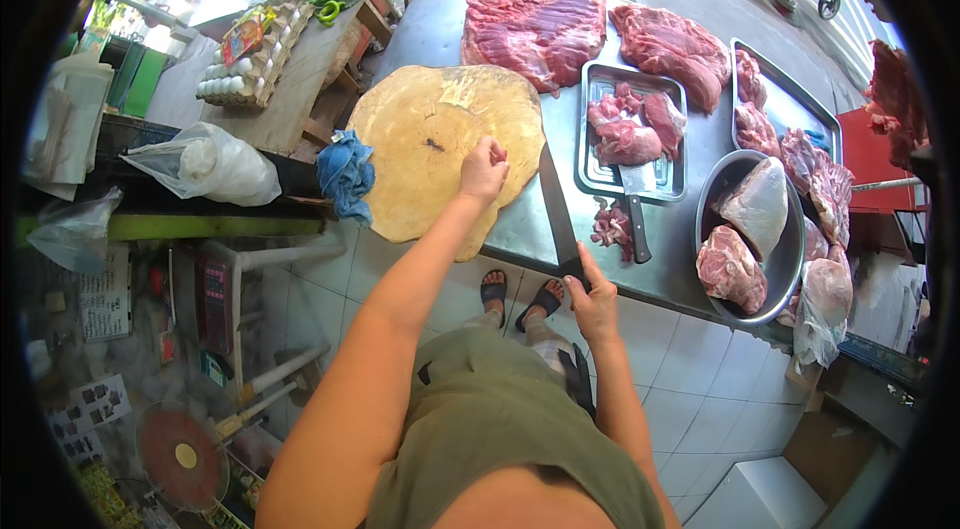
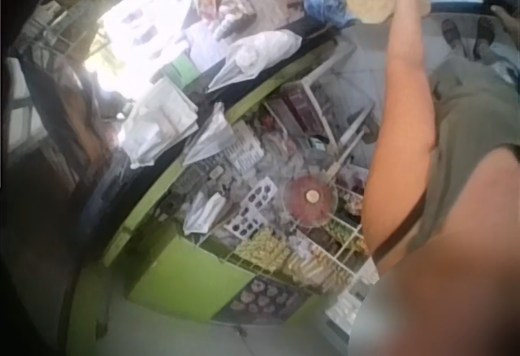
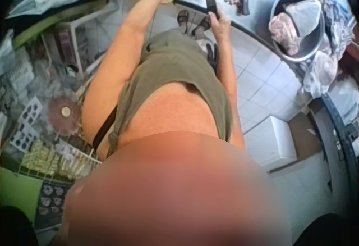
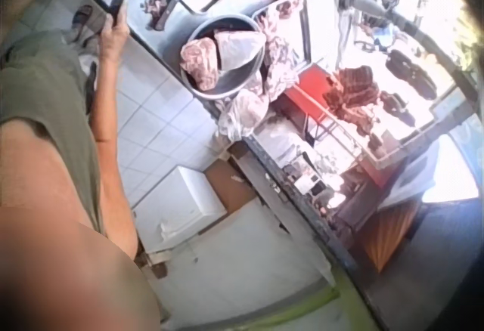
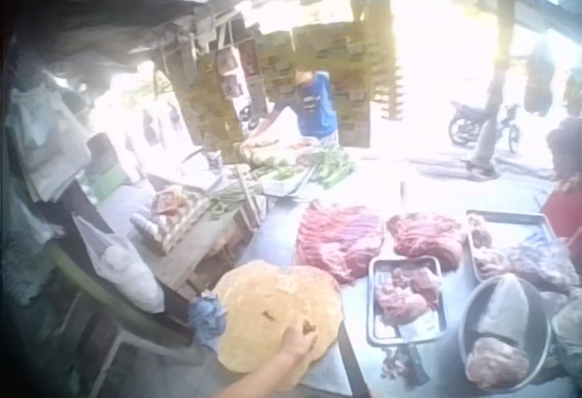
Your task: The person cuts pieces of raw meat on a wooden cutting board using a cleaver, then places the cut pieces into a plastic bag. They also weigh green vegetables on a digital scale and place them into a separate plastic bag. The person handles multiple items including meat, vegetables, and plastic bags throughout the clip.
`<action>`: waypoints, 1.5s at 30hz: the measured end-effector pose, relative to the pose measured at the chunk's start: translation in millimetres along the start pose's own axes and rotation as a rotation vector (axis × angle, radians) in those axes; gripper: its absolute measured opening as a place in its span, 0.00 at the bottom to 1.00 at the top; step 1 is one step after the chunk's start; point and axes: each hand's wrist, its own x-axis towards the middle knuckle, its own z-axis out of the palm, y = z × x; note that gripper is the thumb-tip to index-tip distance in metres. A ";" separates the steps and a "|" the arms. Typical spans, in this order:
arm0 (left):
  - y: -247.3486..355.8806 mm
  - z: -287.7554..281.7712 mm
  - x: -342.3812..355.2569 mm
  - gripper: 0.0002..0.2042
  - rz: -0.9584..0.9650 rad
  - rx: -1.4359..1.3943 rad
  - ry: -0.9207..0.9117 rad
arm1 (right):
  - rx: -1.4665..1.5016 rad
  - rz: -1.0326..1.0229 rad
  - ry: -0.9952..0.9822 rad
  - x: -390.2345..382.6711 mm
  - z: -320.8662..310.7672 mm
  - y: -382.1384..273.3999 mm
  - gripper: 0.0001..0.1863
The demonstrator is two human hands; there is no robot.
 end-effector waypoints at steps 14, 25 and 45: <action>-22.2 -31.7 -42.0 0.09 0.299 0.668 0.312 | 0.082 0.041 0.042 1.8 7.4 9.0 0.32; -14.3 -4.9 6.3 0.05 0.087 -0.155 -0.022 | -0.010 -0.126 0.038 6.6 22.5 11.7 0.33; -47.2 -10.1 -4.8 0.44 0.433 0.974 -0.032 | 0.255 0.148 -0.023 41.7 101.4 30.3 0.32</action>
